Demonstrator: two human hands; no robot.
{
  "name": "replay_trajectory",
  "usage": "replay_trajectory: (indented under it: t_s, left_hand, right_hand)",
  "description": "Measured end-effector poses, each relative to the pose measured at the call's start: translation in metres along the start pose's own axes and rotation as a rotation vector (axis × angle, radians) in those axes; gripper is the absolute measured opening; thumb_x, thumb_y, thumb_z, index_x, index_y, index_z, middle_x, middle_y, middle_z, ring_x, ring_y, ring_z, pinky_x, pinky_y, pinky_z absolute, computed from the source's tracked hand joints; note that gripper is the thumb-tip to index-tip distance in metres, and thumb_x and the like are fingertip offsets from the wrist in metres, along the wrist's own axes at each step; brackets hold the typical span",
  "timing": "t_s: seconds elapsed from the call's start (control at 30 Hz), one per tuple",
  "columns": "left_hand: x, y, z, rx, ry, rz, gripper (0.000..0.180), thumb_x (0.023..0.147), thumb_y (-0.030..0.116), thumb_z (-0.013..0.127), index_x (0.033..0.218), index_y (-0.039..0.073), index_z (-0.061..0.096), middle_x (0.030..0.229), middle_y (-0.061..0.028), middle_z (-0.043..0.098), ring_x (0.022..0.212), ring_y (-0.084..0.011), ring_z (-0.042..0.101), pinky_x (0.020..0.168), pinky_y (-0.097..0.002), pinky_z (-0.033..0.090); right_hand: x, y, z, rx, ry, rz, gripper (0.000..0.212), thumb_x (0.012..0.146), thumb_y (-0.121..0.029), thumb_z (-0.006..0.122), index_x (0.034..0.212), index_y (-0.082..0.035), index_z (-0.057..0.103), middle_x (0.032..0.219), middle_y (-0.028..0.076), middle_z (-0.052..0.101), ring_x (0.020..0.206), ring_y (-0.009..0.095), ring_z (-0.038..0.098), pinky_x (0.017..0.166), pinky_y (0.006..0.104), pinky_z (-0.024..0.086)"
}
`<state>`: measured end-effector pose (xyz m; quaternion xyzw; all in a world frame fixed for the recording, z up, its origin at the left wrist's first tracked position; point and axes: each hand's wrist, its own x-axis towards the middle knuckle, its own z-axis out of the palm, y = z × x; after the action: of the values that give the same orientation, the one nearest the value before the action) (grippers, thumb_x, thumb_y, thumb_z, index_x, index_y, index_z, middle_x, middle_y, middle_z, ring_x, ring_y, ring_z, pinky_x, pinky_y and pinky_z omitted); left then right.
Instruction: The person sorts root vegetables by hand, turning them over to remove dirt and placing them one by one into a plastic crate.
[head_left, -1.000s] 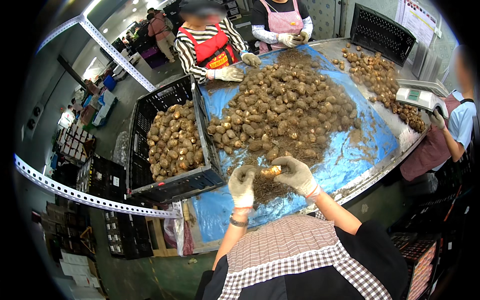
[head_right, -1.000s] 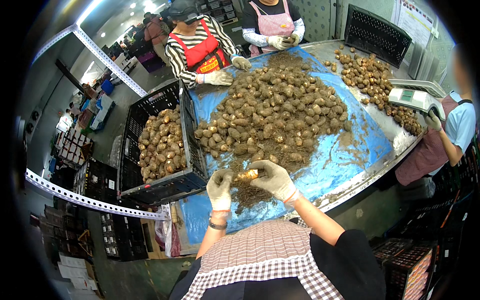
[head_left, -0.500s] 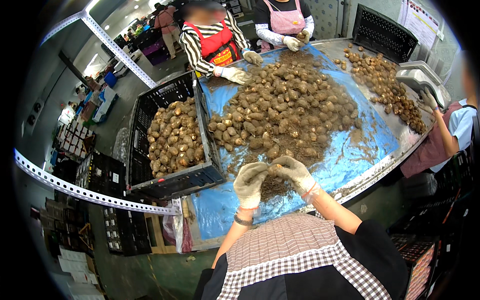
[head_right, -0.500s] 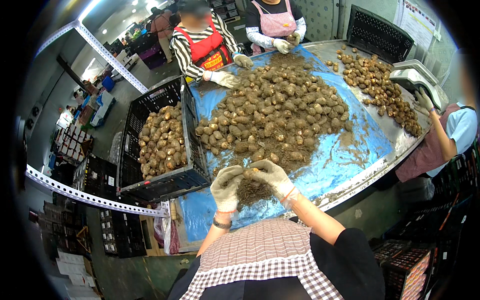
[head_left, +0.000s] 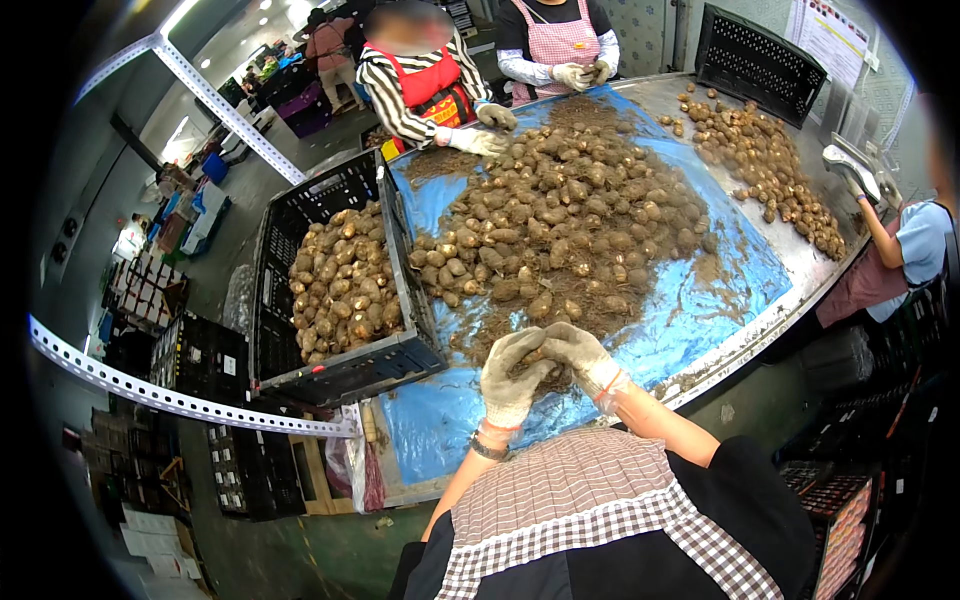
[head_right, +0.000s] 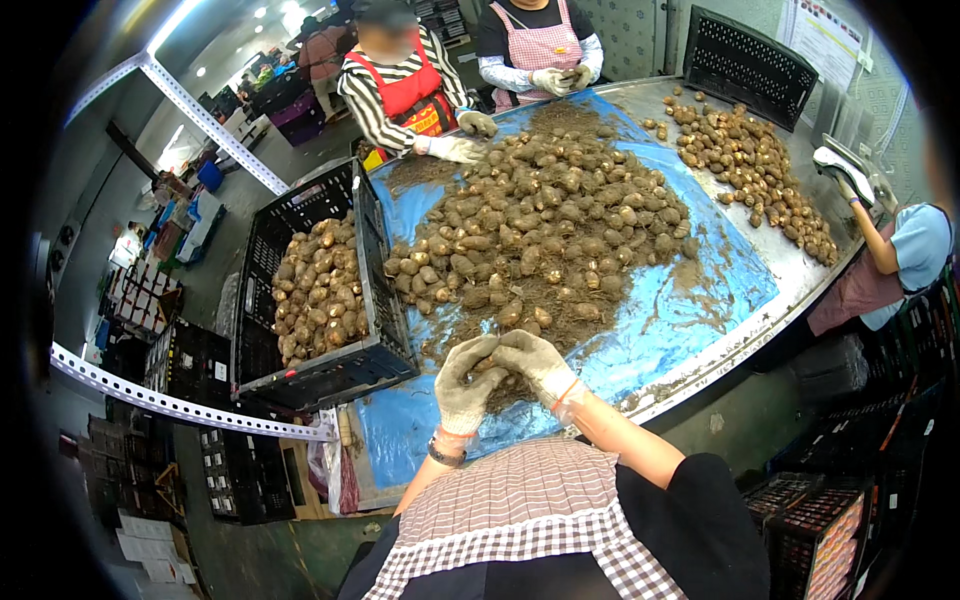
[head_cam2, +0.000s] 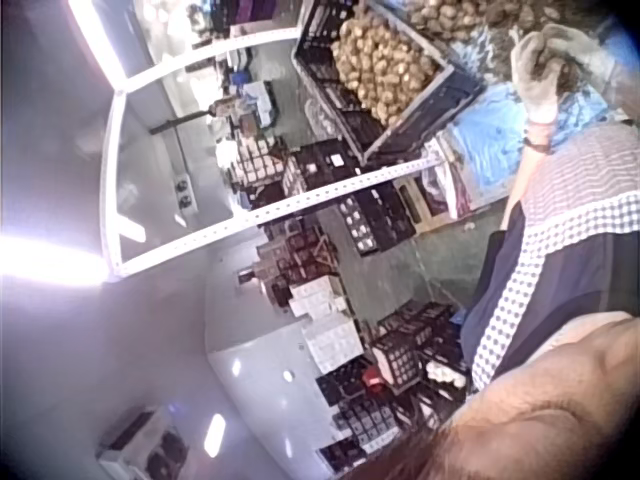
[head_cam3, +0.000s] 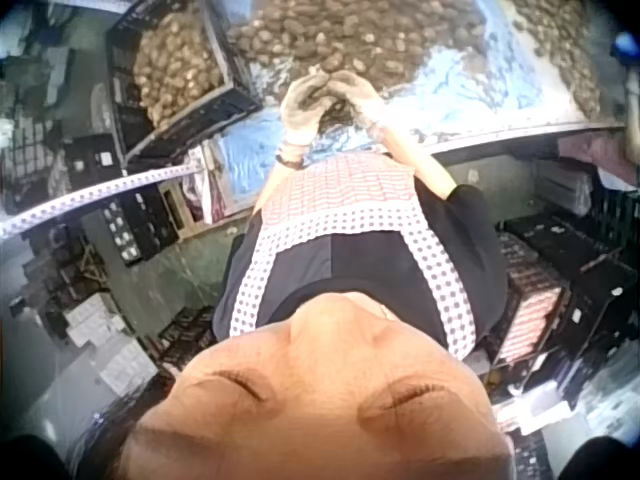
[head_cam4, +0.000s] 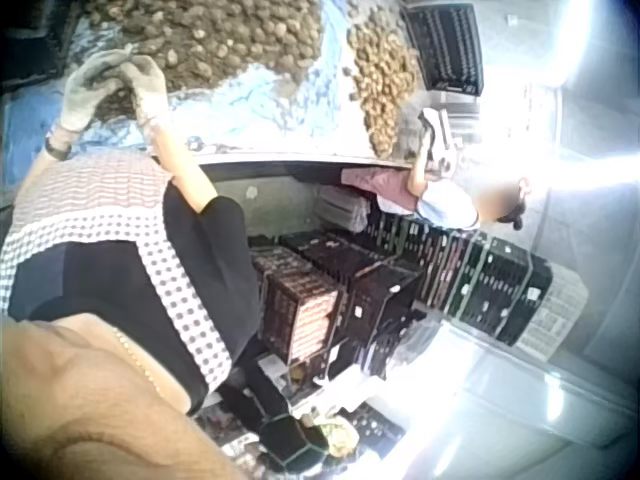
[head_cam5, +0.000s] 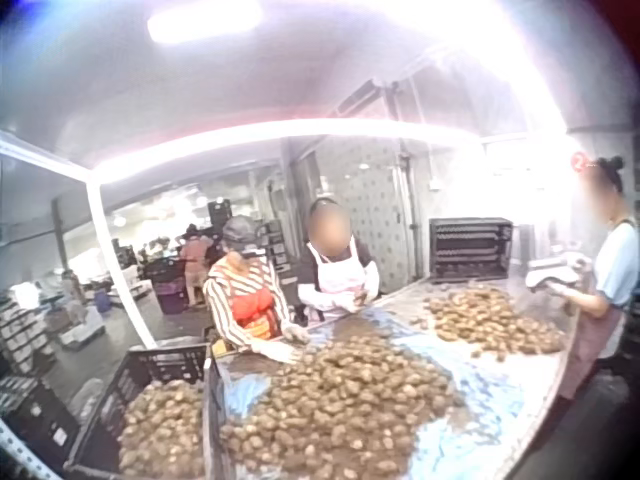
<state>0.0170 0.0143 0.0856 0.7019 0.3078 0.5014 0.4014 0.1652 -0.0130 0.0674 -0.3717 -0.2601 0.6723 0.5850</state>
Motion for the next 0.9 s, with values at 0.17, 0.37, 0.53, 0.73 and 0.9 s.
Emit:
replay_trajectory:
  t_s: [0.17,0.37,0.53,0.73,0.9]
  left_hand:
    - [-0.006,-0.02,-0.003,-0.116,0.106,-0.221,0.018,0.08,-0.004,0.067,0.098,-0.001,0.069,0.099,-0.0092,0.068,0.09,-0.0142,0.062,0.078,-0.026,0.051]
    - [-0.033,-0.055,-0.031,-0.14,0.259,-0.707,0.014,0.088,0.013,0.066,0.082,0.0,0.068,0.08,-0.0026,0.067,0.075,-0.0104,0.058,0.069,-0.0243,0.047]
    - [-0.063,-0.073,-0.051,-0.07,0.377,-0.698,0.016,0.088,0.014,0.067,0.09,-0.002,0.068,0.083,-0.0024,0.066,0.075,-0.0091,0.057,0.068,-0.0235,0.046]
    - [-0.059,-0.077,-0.027,-0.069,0.152,-0.674,0.021,0.084,0.009,0.067,0.102,-0.001,0.068,0.095,-0.0062,0.067,0.084,-0.0147,0.061,0.076,-0.0285,0.048]
    - [-0.042,-0.058,-0.018,0.48,-0.046,-0.318,0.037,0.078,0.011,0.069,0.113,0.003,0.065,0.11,-0.0148,0.065,0.1,-0.032,0.061,0.089,-0.0363,0.047]
  right_hand:
    - [-0.006,0.002,-0.013,0.024,0.048,0.129,0.027,0.093,-0.02,0.063,0.109,0.0,0.058,0.092,0.006,0.065,0.069,0.008,0.06,0.06,0.0208,0.05]
    - [0.0,0.01,-0.091,0.013,0.024,0.366,0.032,0.093,-0.025,0.062,0.115,-0.003,0.064,0.094,0.007,0.068,0.061,0.008,0.059,0.047,0.0195,0.046]
    - [0.005,-0.089,-0.191,0.54,0.197,-0.274,0.039,0.095,-0.027,0.056,0.122,0.001,0.055,0.106,0.021,0.064,0.082,0.025,0.066,0.072,0.0249,0.058]
    - [0.003,-0.117,-0.146,-0.406,0.519,-0.173,0.05,0.086,-0.035,0.066,0.122,-0.002,0.058,0.111,0.015,0.064,0.093,0.026,0.063,0.085,0.0376,0.053]
    - [0.043,-0.01,-0.146,-1.752,0.528,-0.009,0.04,0.078,-0.026,0.064,0.115,-0.012,0.063,0.112,0.017,0.064,0.105,0.033,0.062,0.089,0.0415,0.051]
